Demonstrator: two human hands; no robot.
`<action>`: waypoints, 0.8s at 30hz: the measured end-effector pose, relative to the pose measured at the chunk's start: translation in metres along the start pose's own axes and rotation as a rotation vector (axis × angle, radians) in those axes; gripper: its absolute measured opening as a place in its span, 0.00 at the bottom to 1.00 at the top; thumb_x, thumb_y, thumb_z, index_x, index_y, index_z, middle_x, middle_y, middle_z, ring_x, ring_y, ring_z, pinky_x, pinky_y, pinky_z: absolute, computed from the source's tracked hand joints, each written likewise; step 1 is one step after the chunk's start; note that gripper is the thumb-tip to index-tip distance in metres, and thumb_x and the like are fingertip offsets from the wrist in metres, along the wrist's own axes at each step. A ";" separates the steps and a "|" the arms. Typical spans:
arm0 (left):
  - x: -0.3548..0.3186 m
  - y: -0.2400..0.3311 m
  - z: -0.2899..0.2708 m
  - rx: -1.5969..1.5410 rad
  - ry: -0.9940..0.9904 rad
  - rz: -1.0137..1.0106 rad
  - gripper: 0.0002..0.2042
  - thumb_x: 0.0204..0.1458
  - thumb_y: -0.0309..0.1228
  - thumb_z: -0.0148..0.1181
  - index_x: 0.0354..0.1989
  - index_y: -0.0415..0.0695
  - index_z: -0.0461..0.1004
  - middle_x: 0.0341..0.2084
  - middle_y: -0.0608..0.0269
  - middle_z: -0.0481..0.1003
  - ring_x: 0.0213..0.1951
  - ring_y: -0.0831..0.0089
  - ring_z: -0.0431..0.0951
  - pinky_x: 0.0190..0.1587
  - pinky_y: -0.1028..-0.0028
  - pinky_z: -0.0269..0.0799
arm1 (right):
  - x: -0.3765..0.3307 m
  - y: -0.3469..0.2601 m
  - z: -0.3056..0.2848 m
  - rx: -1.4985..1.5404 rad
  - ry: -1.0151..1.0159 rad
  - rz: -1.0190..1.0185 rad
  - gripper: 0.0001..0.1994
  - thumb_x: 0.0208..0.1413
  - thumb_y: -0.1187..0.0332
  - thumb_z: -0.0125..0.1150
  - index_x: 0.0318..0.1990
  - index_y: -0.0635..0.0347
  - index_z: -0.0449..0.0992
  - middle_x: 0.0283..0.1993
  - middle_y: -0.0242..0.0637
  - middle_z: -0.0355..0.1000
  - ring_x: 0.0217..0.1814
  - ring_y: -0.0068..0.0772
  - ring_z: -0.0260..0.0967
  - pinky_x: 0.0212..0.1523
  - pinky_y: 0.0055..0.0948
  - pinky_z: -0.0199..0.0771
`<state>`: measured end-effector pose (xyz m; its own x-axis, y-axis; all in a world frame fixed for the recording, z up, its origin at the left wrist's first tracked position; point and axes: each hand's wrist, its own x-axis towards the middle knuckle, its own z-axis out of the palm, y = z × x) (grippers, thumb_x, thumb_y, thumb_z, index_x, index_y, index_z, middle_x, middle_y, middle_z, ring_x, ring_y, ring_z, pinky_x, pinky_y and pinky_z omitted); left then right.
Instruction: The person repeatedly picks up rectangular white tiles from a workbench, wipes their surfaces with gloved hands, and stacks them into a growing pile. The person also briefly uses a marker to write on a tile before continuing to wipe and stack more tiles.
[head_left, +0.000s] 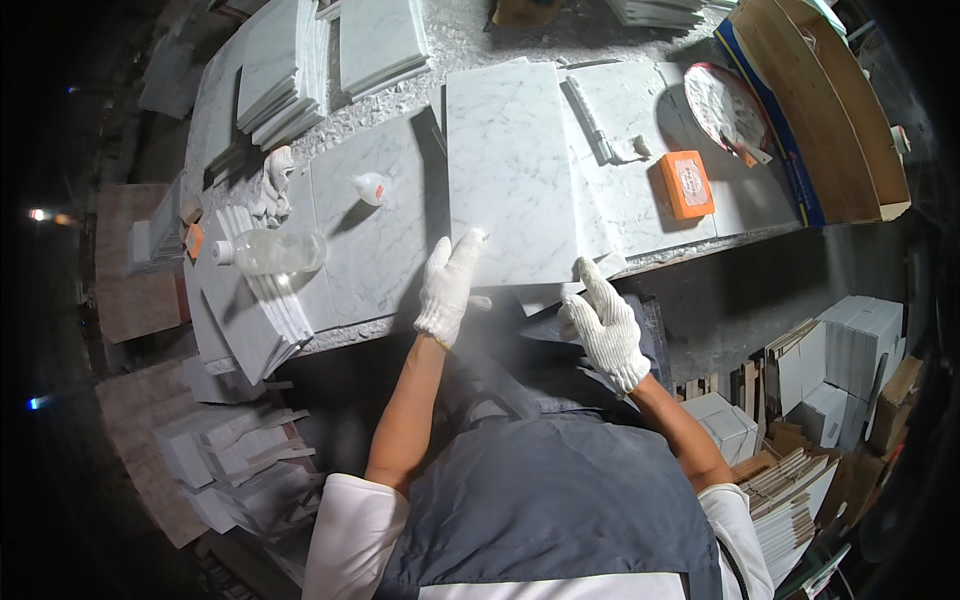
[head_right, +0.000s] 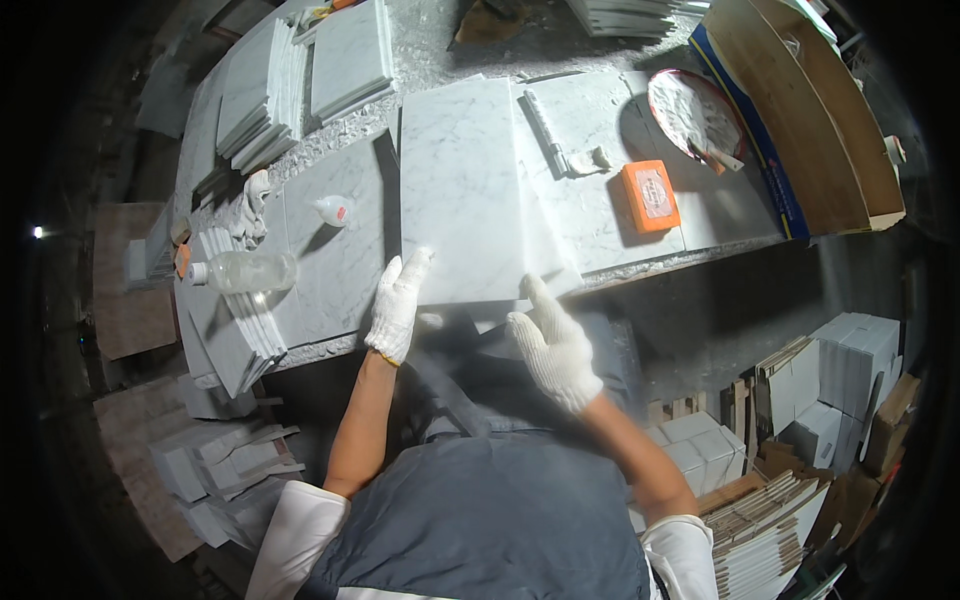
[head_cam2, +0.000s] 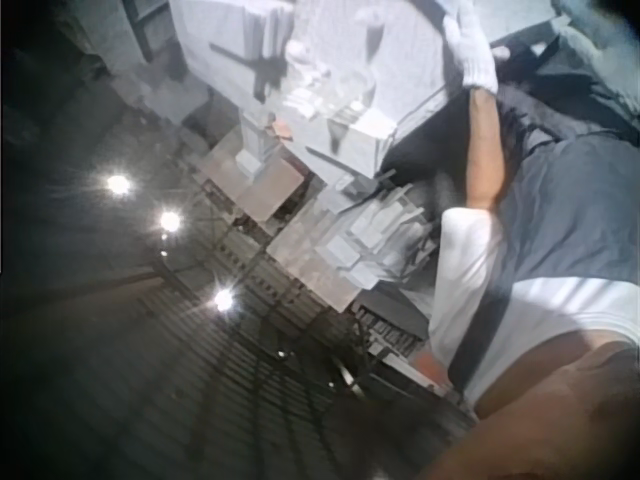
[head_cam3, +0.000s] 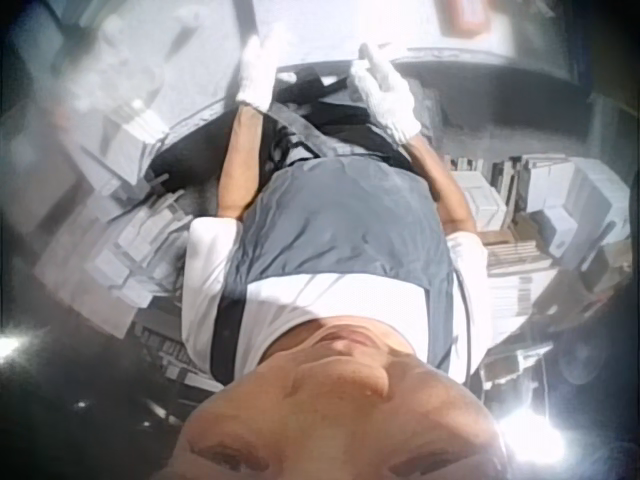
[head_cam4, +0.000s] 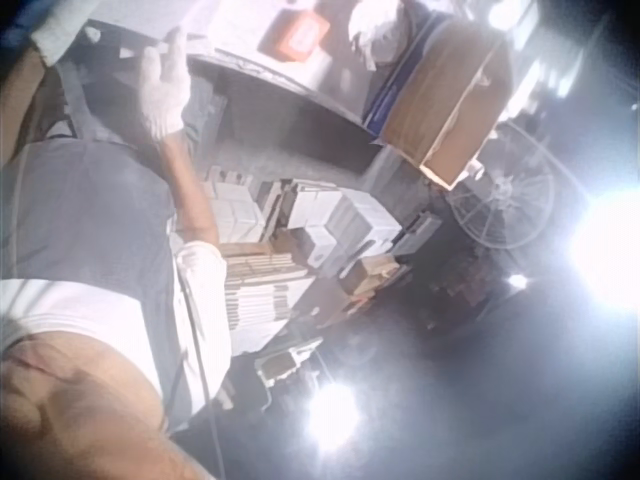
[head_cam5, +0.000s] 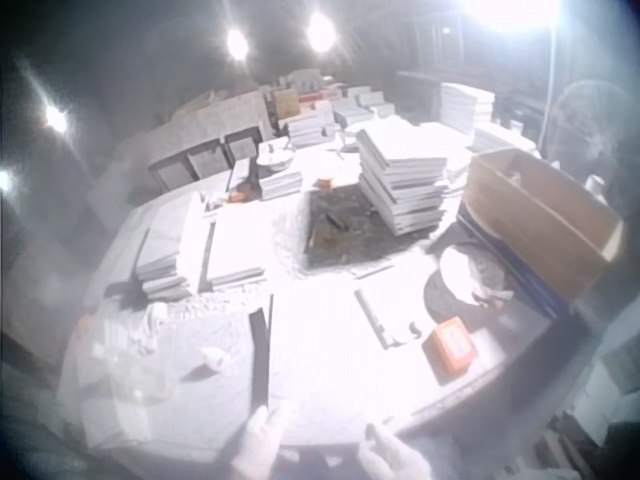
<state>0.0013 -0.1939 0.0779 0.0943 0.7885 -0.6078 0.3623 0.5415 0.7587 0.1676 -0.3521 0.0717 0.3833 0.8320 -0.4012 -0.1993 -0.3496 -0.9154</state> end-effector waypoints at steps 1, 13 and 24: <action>0.001 0.001 0.001 0.004 0.005 0.043 0.49 0.55 0.56 0.65 0.73 0.29 0.56 0.69 0.44 0.64 0.54 0.63 0.79 0.27 0.72 0.84 | 0.000 0.002 0.000 -0.004 -0.004 0.000 0.26 0.68 0.72 0.61 0.72 0.66 0.65 0.46 0.30 0.76 0.40 0.16 0.71 0.44 0.20 0.76; -0.023 0.013 0.008 -0.075 0.153 0.229 0.19 0.68 0.45 0.55 0.51 0.40 0.80 0.47 0.62 0.80 0.51 0.75 0.74 0.58 0.75 0.66 | 0.001 0.007 -0.009 0.202 -0.045 0.059 0.26 0.72 0.70 0.56 0.73 0.68 0.62 0.32 0.35 0.78 0.28 0.23 0.74 0.33 0.24 0.79; -0.039 0.040 -0.044 -0.548 0.073 0.135 0.10 0.65 0.37 0.63 0.46 0.43 0.80 0.41 0.70 0.80 0.44 0.81 0.76 0.51 0.76 0.70 | 0.036 -0.031 -0.032 0.121 -0.033 -0.159 0.23 0.69 0.71 0.57 0.69 0.70 0.68 0.36 0.35 0.80 0.37 0.23 0.77 0.43 0.23 0.79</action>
<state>-0.0285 -0.1901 0.1425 0.0349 0.8688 -0.4940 -0.1842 0.4914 0.8512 0.2168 -0.3254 0.0846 0.3889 0.8869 -0.2492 -0.2470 -0.1602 -0.9557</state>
